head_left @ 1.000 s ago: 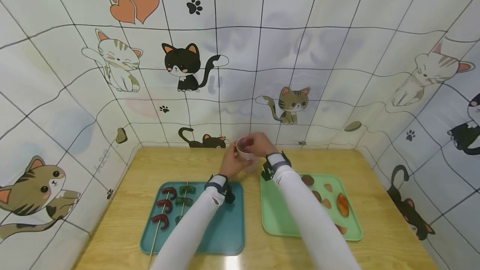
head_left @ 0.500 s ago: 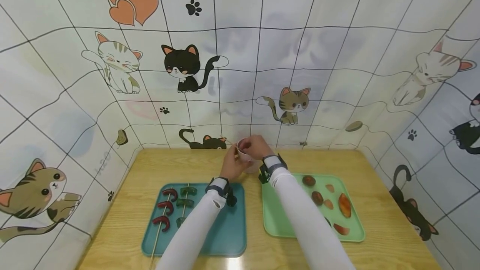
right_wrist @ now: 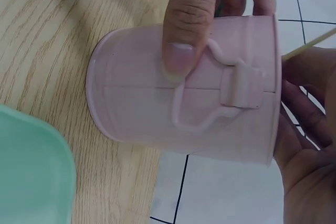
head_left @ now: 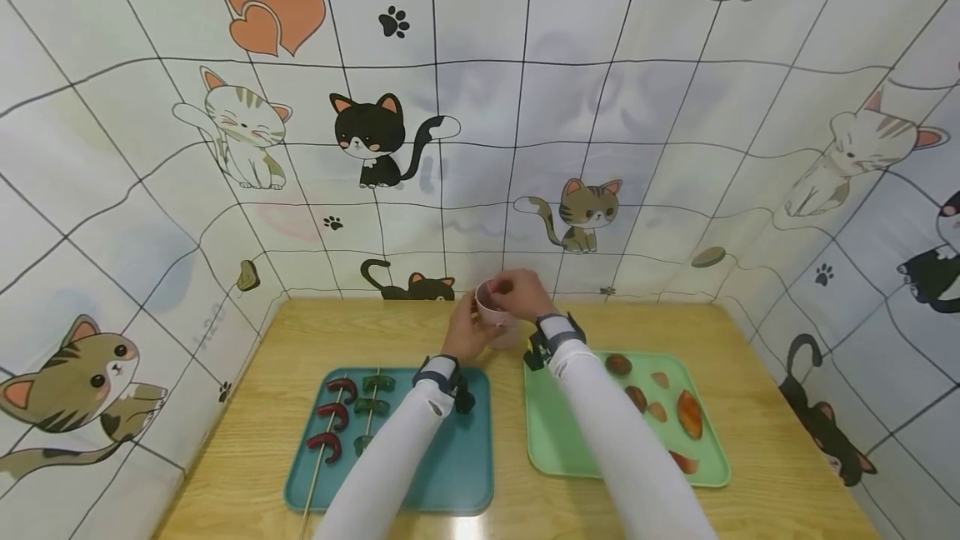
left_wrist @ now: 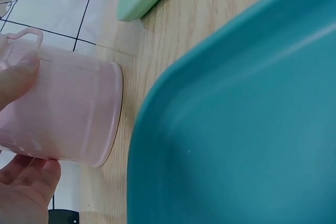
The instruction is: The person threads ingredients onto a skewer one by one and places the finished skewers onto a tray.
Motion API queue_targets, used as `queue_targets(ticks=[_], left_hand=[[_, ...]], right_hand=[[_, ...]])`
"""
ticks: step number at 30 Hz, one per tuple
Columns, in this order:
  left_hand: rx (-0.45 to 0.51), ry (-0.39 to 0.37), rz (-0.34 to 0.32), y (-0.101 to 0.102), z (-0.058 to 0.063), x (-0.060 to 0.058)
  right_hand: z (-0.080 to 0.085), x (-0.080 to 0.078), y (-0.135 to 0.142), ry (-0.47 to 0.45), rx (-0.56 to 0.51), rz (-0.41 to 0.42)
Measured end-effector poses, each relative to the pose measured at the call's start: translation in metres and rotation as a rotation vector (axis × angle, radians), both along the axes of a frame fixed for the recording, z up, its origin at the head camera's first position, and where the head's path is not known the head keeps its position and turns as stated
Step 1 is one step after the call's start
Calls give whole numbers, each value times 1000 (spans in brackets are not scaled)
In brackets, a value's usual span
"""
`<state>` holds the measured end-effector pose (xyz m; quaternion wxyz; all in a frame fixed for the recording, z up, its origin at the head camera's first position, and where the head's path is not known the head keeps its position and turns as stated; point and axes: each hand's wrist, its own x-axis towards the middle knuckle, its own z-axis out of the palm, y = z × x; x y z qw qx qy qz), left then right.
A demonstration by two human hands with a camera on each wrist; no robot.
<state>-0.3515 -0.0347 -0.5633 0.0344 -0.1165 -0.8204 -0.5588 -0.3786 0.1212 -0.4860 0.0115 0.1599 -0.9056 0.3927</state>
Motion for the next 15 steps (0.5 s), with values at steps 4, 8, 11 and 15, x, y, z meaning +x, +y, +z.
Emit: queue_targets(ticks=[4,8,11,15], left_hand=[[15,4,-14,2,2,0],[33,10,-39,1,3,-1],[28,18,-53,-1,3,-2],[32,6,-61,-3,6,-2]], right_hand=[[4,3,4,41,-17,-20],[13,7,8,72,-22,-26],[23,13,11,72,-62,-20],[34,18,18,125,-108,-22]])
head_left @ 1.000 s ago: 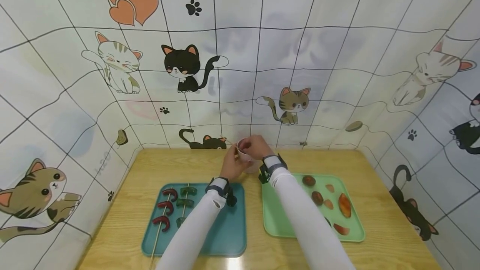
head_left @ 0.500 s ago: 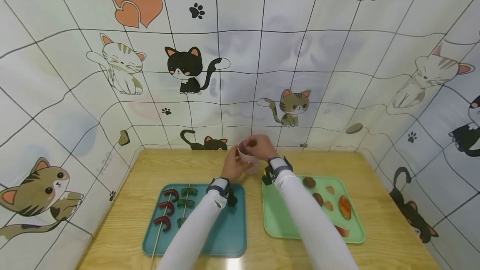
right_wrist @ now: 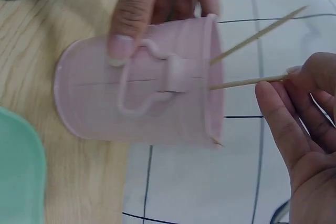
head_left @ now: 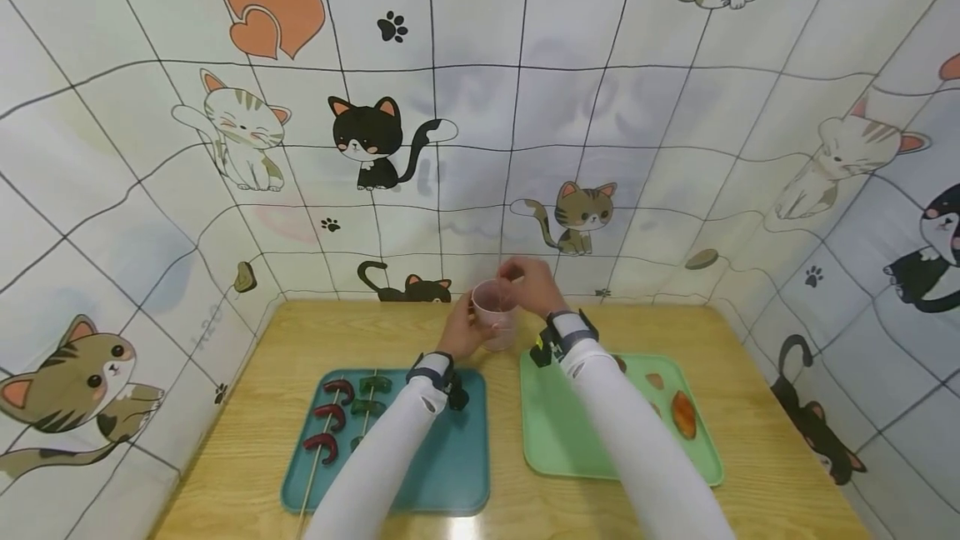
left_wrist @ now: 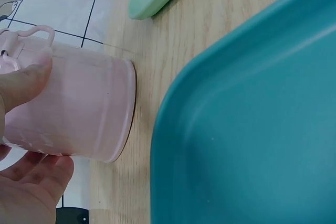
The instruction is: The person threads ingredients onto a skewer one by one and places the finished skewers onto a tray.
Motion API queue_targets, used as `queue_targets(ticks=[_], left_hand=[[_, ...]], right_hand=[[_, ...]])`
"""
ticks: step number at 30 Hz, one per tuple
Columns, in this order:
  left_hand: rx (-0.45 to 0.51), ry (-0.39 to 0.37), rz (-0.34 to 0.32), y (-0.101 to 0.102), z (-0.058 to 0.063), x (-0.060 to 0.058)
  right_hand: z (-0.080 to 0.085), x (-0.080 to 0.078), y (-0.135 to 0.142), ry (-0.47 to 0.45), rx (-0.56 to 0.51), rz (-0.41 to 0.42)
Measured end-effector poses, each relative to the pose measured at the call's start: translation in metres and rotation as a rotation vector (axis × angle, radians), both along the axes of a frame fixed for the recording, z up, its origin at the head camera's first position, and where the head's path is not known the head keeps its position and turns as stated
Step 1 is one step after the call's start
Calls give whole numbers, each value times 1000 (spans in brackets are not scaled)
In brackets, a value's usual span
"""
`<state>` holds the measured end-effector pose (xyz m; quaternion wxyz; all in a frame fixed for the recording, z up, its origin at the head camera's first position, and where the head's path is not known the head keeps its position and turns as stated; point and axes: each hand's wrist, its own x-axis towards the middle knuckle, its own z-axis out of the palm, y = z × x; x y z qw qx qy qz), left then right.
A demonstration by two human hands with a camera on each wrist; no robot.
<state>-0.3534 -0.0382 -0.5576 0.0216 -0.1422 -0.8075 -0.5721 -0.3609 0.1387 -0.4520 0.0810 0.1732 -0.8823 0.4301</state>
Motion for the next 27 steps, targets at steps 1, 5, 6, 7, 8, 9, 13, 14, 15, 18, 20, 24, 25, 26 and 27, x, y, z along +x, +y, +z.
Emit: queue_targets(ticks=[1,5,6,7,8,9,13,14,15,18,20,24,25,26,27], left_hand=[[-1,-14,1,-1,1,0],[-16,-41,-14,-5,6,3],[-22,-44,-20,-6,7,5],[-35,-48,-22,-8,8,6],[-43,-43,-28,-9,10,7],[-54,-43,-29,-11,11,9],[-70,-89,-34,-19,20,16],[-68,-96,-39,-21,23,18],[-65,-110,-38,-23,26,20],[-46,-143,-41,-29,36,29],[-29,-143,-41,-32,42,36],[10,-126,-51,-37,49,52],[20,-114,-59,-38,50,56],[28,-109,-67,-39,51,61],[39,-105,-76,-40,51,65]], right_hand=[[2,1,2,14,-11,-7],[9,3,11,34,-56,-43],[10,4,14,39,-67,-51],[12,5,16,41,-76,-59],[13,6,19,45,-87,-65],[15,8,21,52,-99,-68],[25,18,31,87,-157,-71],[28,21,34,95,-171,-73],[31,25,36,99,-185,-77],[39,36,42,92,-233,-95],[46,47,45,91,-269,-95],[49,68,49,72,-346,-59],[48,73,49,60,-364,-53],[47,79,49,44,-379,-49],[42,82,50,26,-401,-42]])
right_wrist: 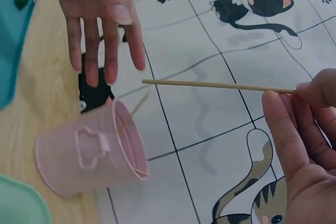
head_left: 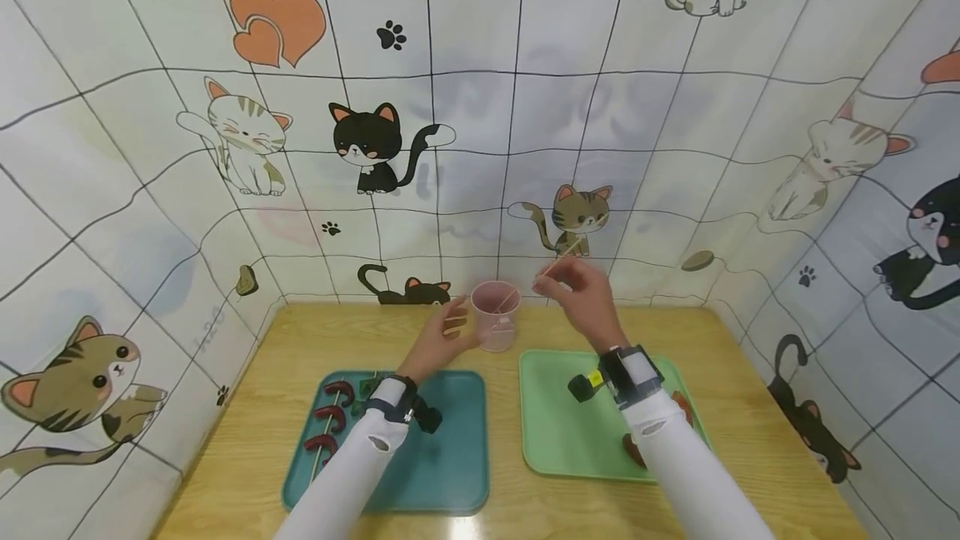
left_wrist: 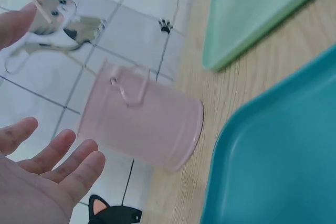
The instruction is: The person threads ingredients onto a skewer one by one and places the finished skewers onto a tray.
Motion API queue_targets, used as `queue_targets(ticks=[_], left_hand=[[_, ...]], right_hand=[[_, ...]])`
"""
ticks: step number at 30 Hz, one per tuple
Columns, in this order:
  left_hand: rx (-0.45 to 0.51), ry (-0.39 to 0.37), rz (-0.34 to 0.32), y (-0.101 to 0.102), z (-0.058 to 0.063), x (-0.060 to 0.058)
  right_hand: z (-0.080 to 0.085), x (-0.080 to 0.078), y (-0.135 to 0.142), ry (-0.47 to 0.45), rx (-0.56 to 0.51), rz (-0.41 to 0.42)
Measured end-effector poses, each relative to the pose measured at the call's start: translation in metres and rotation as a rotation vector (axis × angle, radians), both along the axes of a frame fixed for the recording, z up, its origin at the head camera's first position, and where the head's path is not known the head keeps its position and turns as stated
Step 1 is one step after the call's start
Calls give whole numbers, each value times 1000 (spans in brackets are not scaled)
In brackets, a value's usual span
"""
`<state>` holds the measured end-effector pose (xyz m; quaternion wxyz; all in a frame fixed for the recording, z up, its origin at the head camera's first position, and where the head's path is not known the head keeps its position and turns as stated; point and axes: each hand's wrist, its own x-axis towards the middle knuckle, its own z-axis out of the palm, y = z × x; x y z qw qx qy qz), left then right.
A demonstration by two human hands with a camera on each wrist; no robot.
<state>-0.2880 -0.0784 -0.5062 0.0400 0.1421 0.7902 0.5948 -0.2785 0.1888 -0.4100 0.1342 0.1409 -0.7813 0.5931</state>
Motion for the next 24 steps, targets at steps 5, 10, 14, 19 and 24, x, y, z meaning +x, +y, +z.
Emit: queue_targets(ticks=[5,10,14,19,24], left_hand=[[68,11,-81,1,3,24],[86,-1,-153,8,6,48],[73,-3,-164,14,5,66],[35,19,-146,19,2,86],[19,-45,-153,20,-2,102]], right_hand=[[-18,26,-2,-91,-108,38],[-37,47,-9,-157,-233,110],[-53,61,-17,-217,-295,163],[-71,77,-26,-277,-323,190],[-86,90,-33,-306,-371,208]])
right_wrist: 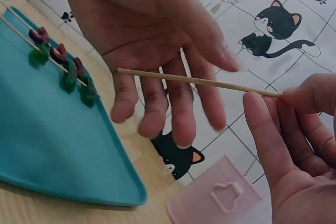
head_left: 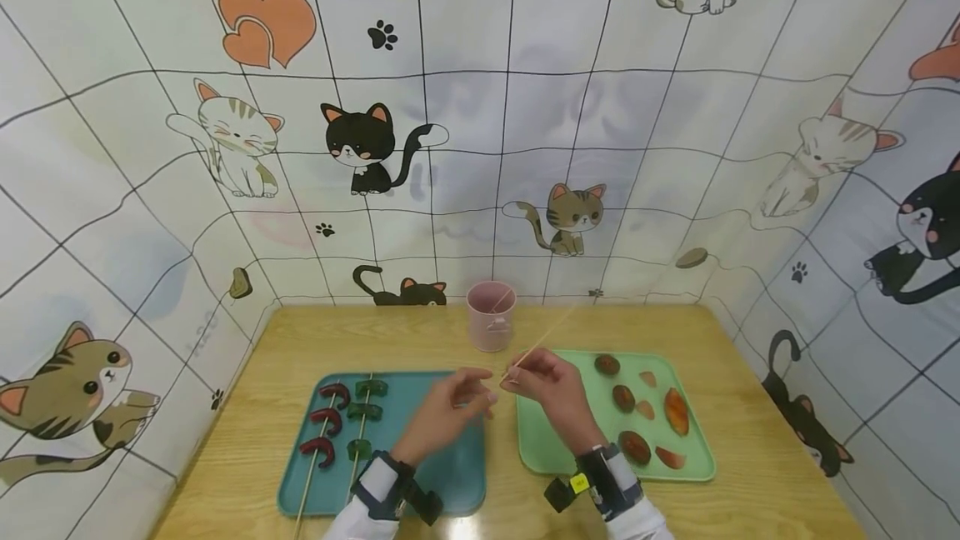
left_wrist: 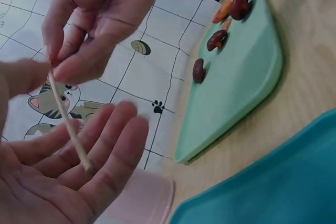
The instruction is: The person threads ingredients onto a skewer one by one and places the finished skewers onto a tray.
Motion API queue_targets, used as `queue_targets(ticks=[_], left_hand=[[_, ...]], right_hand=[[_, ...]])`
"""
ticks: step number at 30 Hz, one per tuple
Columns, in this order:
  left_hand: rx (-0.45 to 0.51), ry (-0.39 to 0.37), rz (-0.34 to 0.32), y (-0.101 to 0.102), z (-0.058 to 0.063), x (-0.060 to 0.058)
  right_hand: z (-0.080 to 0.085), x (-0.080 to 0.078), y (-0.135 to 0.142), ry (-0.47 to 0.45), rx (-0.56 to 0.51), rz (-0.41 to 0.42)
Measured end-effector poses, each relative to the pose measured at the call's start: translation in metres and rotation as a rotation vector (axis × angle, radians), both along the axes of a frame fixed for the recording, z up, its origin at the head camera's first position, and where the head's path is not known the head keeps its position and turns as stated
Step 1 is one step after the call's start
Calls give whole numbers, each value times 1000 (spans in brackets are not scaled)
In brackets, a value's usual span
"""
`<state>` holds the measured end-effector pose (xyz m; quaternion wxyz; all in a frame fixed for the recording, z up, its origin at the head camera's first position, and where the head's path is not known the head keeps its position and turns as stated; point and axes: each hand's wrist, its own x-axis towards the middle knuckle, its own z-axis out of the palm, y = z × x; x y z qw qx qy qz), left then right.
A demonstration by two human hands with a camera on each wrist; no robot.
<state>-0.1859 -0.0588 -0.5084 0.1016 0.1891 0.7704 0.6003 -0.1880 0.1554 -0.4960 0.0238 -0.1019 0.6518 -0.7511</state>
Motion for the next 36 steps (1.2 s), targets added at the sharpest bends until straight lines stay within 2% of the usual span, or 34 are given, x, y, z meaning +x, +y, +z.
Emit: queue_targets(ticks=[3,8,13,17,21,26,32,36], left_hand=[[-19,-24,-14,-1,-5,8],[-51,-23,-12,-1,-15,17],[-82,-55,-18,-2,-18,27],[-68,-81,-28,-3,-20,33],[-75,-60,-11,-4,-21,37],[-70,-70,19,-8,-23,41],[-40,-144,10,-13,-24,46],[12,-200,8,-17,-23,50]], right_hand=[[-8,6,-5,-25,-21,7],[-19,14,-11,-87,-19,3],[-30,19,-15,-135,-31,3],[-36,19,-17,-145,-65,12],[-39,19,-20,-138,-94,54],[-40,17,-23,-165,-81,106],[-38,21,-24,-165,-26,159],[-33,22,-22,-122,21,218]])
